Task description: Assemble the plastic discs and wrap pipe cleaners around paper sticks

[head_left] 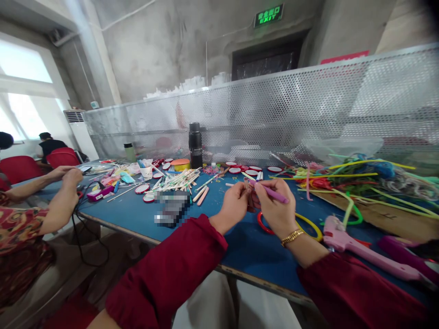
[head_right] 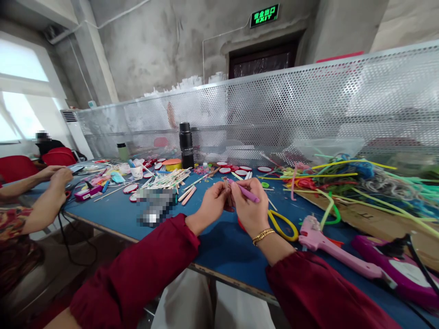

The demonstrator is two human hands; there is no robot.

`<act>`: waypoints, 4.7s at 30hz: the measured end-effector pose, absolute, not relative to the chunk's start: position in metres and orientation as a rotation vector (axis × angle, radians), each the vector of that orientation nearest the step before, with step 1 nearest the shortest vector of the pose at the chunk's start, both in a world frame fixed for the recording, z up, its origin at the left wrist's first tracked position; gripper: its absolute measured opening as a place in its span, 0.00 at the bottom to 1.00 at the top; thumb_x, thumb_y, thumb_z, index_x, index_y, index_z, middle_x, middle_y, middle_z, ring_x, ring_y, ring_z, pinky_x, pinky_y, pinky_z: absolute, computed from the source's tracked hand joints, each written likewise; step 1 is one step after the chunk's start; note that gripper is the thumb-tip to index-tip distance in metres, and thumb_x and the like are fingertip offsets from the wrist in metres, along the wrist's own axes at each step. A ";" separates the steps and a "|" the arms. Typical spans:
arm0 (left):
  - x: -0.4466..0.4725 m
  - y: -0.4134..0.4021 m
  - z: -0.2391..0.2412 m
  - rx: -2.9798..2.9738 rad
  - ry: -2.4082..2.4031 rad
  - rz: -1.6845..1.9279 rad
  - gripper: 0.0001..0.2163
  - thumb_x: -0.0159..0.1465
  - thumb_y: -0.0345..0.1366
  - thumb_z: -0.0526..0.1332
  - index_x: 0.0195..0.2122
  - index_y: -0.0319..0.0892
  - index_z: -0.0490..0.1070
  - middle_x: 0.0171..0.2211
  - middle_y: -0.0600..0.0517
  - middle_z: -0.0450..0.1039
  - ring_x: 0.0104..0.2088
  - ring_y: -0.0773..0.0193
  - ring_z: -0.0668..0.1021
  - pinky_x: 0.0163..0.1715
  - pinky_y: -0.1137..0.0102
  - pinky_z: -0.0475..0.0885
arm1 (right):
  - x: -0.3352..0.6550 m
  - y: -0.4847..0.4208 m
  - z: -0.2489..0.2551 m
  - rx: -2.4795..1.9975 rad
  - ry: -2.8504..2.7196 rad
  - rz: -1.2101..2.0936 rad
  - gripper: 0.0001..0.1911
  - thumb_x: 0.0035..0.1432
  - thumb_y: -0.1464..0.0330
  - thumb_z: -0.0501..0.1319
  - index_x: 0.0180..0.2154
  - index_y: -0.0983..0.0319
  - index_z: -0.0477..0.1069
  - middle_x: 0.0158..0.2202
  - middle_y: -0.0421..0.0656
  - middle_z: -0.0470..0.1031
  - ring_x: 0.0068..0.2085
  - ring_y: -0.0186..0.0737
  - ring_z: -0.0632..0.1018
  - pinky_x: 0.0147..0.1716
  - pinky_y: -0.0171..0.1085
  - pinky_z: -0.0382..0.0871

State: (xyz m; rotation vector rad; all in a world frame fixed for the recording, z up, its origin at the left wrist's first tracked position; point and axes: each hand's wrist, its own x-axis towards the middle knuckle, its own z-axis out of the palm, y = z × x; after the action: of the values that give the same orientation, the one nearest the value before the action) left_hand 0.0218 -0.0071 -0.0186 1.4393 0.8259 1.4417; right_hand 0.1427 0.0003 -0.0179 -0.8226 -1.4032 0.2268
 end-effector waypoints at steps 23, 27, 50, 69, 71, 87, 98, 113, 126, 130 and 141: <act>0.020 -0.007 -0.019 1.468 0.854 1.436 0.09 0.68 0.42 0.59 0.36 0.43 0.65 0.25 0.56 0.67 0.22 0.68 0.72 0.22 0.72 0.75 | 0.143 0.002 -0.020 -0.797 -1.421 0.207 0.15 0.62 0.53 0.64 0.34 0.56 0.71 0.30 0.44 0.75 0.31 0.45 0.76 0.30 0.45 0.71; 0.020 -0.007 -0.019 1.475 0.835 1.431 0.10 0.68 0.43 0.59 0.35 0.43 0.64 0.25 0.56 0.67 0.21 0.69 0.71 0.21 0.72 0.75 | 0.143 0.000 -0.018 -0.829 -1.433 0.185 0.13 0.63 0.55 0.64 0.34 0.57 0.71 0.30 0.42 0.75 0.31 0.43 0.76 0.32 0.44 0.71; 0.021 -0.008 -0.017 1.439 0.834 1.437 0.12 0.67 0.45 0.61 0.35 0.43 0.64 0.26 0.56 0.68 0.21 0.69 0.72 0.21 0.72 0.74 | 0.142 -0.004 -0.015 -0.822 -1.418 0.218 0.12 0.63 0.57 0.65 0.34 0.57 0.71 0.30 0.41 0.75 0.30 0.42 0.76 0.31 0.44 0.70; 0.020 -0.003 -0.023 1.470 0.818 1.438 0.14 0.67 0.48 0.61 0.34 0.43 0.63 0.23 0.57 0.65 0.20 0.69 0.71 0.21 0.73 0.73 | 0.144 0.002 -0.021 -0.795 -1.431 0.215 0.11 0.64 0.58 0.65 0.35 0.57 0.71 0.30 0.42 0.75 0.30 0.43 0.76 0.30 0.43 0.70; 0.020 -0.003 -0.023 1.472 0.818 1.436 0.15 0.67 0.49 0.61 0.34 0.43 0.63 0.23 0.57 0.66 0.20 0.70 0.71 0.21 0.73 0.73 | 0.143 0.002 -0.021 -0.796 -1.429 0.212 0.11 0.64 0.57 0.65 0.35 0.57 0.71 0.30 0.42 0.75 0.31 0.43 0.76 0.30 0.43 0.70; 0.020 -0.007 -0.018 1.439 0.844 1.399 0.11 0.67 0.45 0.60 0.38 0.42 0.65 0.26 0.56 0.69 0.20 0.70 0.71 0.22 0.72 0.73 | 0.143 0.001 -0.020 -0.807 -1.425 0.262 0.13 0.62 0.55 0.65 0.35 0.57 0.71 0.29 0.41 0.75 0.29 0.42 0.76 0.28 0.42 0.71; 0.020 -0.007 -0.018 1.435 0.847 1.392 0.10 0.67 0.44 0.59 0.37 0.42 0.65 0.26 0.56 0.68 0.21 0.70 0.71 0.21 0.73 0.73 | 0.143 0.000 -0.018 -0.823 -1.429 0.239 0.13 0.62 0.56 0.66 0.35 0.57 0.72 0.30 0.42 0.75 0.30 0.43 0.76 0.29 0.43 0.71; 0.019 -0.005 -0.019 1.447 0.836 1.402 0.13 0.67 0.47 0.61 0.37 0.42 0.66 0.26 0.55 0.69 0.21 0.70 0.71 0.22 0.72 0.74 | 0.144 0.001 -0.020 -0.828 -1.436 0.236 0.12 0.63 0.56 0.65 0.35 0.57 0.71 0.30 0.42 0.75 0.31 0.43 0.76 0.29 0.43 0.71; 0.020 -0.008 -0.017 1.452 0.857 1.411 0.08 0.69 0.41 0.58 0.36 0.43 0.65 0.24 0.56 0.67 0.22 0.68 0.72 0.23 0.72 0.74 | 0.144 0.000 -0.019 -0.841 -1.426 0.210 0.13 0.63 0.56 0.65 0.34 0.57 0.70 0.30 0.41 0.75 0.30 0.43 0.77 0.31 0.44 0.71; 0.020 -0.007 -0.019 1.453 0.839 1.418 0.07 0.68 0.40 0.58 0.37 0.43 0.66 0.25 0.56 0.68 0.21 0.69 0.72 0.22 0.72 0.74 | 0.145 0.004 -0.022 -0.835 -1.418 0.225 0.13 0.63 0.56 0.65 0.35 0.57 0.71 0.31 0.42 0.76 0.32 0.44 0.77 0.30 0.43 0.71; 0.020 -0.007 -0.018 1.450 0.848 1.411 0.07 0.69 0.40 0.57 0.38 0.43 0.67 0.26 0.56 0.69 0.21 0.69 0.72 0.22 0.73 0.75 | 0.143 0.001 -0.019 -0.834 -1.408 0.203 0.13 0.63 0.56 0.64 0.35 0.57 0.70 0.30 0.42 0.75 0.31 0.43 0.77 0.30 0.44 0.71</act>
State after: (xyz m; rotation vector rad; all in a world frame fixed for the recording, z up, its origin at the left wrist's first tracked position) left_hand 0.0202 -0.0069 -0.0183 1.4504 0.8484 1.4112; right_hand 0.1435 0.0013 -0.0189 -0.8343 -1.4082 0.2028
